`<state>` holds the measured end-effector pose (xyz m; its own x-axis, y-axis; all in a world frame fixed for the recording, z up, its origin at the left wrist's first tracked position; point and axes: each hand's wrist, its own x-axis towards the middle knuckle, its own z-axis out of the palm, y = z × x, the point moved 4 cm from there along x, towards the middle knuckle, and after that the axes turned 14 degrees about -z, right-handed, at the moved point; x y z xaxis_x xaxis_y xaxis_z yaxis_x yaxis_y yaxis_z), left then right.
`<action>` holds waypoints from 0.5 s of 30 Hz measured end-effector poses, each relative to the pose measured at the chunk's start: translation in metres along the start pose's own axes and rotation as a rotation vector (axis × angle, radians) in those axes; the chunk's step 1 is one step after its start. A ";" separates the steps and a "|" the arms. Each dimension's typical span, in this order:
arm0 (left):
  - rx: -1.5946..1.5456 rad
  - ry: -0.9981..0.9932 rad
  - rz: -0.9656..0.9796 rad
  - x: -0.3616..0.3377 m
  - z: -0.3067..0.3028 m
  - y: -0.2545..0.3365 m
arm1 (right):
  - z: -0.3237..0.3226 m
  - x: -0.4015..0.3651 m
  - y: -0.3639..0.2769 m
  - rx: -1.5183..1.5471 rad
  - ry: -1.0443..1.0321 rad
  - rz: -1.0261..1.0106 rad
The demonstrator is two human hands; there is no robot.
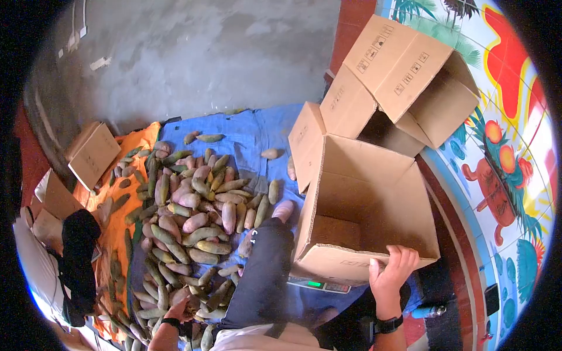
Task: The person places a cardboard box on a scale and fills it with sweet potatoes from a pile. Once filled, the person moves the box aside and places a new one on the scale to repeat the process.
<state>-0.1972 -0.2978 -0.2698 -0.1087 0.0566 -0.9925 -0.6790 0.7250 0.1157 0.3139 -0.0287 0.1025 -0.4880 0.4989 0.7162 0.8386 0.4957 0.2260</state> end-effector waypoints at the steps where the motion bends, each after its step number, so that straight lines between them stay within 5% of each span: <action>1: -0.022 -0.099 -0.024 0.021 -0.004 0.000 | 0.000 -0.001 0.001 0.008 0.003 -0.002; 5: -0.092 -0.327 0.227 -0.028 0.027 0.014 | 0.000 0.001 0.000 0.016 0.015 -0.006; 10: 0.044 -0.214 0.300 -0.066 0.047 0.046 | -0.001 0.002 0.000 0.008 0.027 -0.003; 15: 0.110 -0.436 0.546 -0.137 0.116 0.079 | -0.002 -0.001 0.001 0.032 0.025 0.021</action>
<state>-0.1521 -0.1685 -0.1297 -0.0967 0.6850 -0.7221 -0.5307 0.5783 0.6196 0.3155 -0.0306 0.1033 -0.4637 0.4919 0.7369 0.8403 0.5078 0.1898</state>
